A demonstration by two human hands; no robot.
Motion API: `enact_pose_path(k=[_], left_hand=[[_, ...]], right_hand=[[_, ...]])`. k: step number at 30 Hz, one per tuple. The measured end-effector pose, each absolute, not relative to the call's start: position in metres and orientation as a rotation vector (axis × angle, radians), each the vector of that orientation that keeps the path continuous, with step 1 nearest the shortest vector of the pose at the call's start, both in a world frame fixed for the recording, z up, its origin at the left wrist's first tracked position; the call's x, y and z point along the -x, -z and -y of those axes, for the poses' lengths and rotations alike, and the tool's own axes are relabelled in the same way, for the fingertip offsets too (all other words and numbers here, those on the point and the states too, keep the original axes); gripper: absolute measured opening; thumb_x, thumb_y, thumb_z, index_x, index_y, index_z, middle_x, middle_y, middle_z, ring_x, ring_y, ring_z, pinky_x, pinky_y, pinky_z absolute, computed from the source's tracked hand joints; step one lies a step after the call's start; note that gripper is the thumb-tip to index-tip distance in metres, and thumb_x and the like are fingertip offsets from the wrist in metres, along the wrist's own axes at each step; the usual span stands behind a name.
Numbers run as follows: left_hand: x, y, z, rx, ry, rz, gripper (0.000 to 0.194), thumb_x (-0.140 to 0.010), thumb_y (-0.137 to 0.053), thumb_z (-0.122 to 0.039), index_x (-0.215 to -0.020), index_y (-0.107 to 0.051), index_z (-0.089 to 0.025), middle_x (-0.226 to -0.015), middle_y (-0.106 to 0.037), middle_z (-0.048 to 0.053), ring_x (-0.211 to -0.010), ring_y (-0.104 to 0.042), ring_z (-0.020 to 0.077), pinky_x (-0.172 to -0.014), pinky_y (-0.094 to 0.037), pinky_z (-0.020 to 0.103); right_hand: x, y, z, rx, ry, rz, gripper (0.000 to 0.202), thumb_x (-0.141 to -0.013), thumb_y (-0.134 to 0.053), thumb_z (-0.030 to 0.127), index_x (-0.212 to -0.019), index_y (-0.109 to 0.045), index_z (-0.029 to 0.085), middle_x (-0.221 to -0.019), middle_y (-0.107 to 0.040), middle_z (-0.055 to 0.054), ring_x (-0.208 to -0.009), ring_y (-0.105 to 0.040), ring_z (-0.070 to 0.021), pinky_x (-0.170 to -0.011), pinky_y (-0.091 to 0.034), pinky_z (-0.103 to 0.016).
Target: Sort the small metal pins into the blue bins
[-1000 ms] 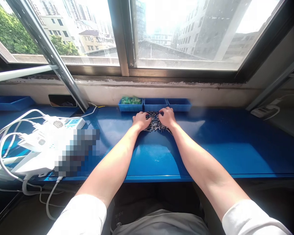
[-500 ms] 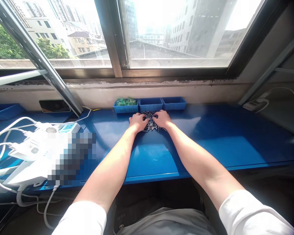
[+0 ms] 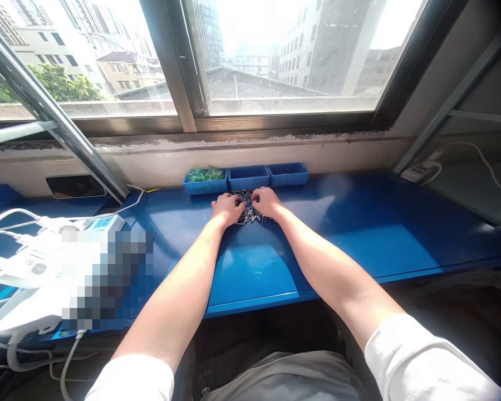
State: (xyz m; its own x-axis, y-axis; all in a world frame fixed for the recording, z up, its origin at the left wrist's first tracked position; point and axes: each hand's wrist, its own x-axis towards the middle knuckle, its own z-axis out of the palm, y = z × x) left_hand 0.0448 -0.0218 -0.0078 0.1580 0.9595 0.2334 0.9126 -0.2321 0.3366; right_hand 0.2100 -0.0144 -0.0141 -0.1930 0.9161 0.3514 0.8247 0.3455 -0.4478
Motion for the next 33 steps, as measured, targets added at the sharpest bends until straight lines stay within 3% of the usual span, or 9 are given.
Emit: enact_pose_path(k=[9,14,18,24,30,33], left_hand=[[-0.044,0.01,0.021,-2.308,-0.624,-1.845,0.037,-0.081,-0.043,-0.048,-0.1,-0.067,-0.027,-0.116,-0.059,0.008,-0.115,-0.046,0.0291,-0.094,-0.034,0.042],[-0.045,0.006,0.024,-2.235,-0.679,-1.855,0.049,-0.085,-0.036,-0.055,-0.115,-0.058,-0.024,-0.121,-0.058,0.01,-0.118,-0.045,0.0288,-0.096,-0.033,0.042],[-0.046,0.002,0.029,-2.293,-0.829,-1.783,0.046,-0.087,-0.038,-0.049,-0.122,-0.053,-0.023,-0.125,-0.056,0.009,-0.12,-0.045,0.0263,-0.099,-0.031,0.039],[-0.046,0.0,0.031,-2.43,-0.977,-1.508,0.029,-0.089,-0.041,-0.028,-0.107,-0.063,-0.022,-0.107,-0.067,0.004,-0.103,-0.059,0.019,-0.097,-0.035,0.031],[-0.047,-0.003,0.033,-2.375,-1.045,-1.501,0.026,-0.088,-0.041,-0.027,-0.105,-0.061,-0.022,-0.098,-0.07,0.002,-0.096,-0.063,0.0178,-0.096,-0.036,0.03],[-0.047,-0.005,0.035,-2.357,-1.008,-1.562,0.025,-0.089,-0.04,-0.027,-0.099,-0.062,-0.024,-0.095,-0.07,0.001,-0.094,-0.063,0.0175,-0.097,-0.035,0.031]], right_hand=[[-0.209,0.015,0.01,1.545,-0.297,2.05,0.017,-0.08,-0.054,0.027,-0.087,-0.068,0.02,-0.098,-0.063,-0.006,-0.091,-0.057,-0.0186,-0.084,-0.043,-0.028],[-0.207,0.016,0.011,1.586,-0.291,2.026,0.016,-0.081,-0.054,0.027,-0.087,-0.068,0.021,-0.098,-0.062,-0.006,-0.099,-0.052,-0.0205,-0.089,-0.04,-0.031],[-0.206,0.012,0.015,1.536,-0.256,1.964,0.021,-0.085,-0.049,0.03,-0.091,-0.068,0.021,-0.103,-0.059,-0.006,-0.105,-0.045,-0.0226,-0.092,-0.036,-0.033],[-0.202,0.005,0.019,1.367,-0.182,2.001,0.036,-0.092,-0.035,0.033,-0.081,-0.066,0.017,-0.089,-0.06,-0.005,-0.091,-0.047,-0.0188,-0.086,-0.037,-0.029],[-0.199,-0.002,0.022,1.335,-0.106,1.964,0.049,-0.094,-0.028,0.038,-0.063,-0.06,0.017,-0.072,-0.06,-0.005,-0.076,-0.051,-0.015,-0.083,-0.038,-0.028],[-0.199,-0.003,0.025,1.3,-0.253,1.888,0.045,-0.092,-0.033,0.043,-0.067,-0.06,0.017,-0.069,-0.062,-0.003,-0.068,-0.053,-0.0135,-0.074,-0.041,-0.027]])
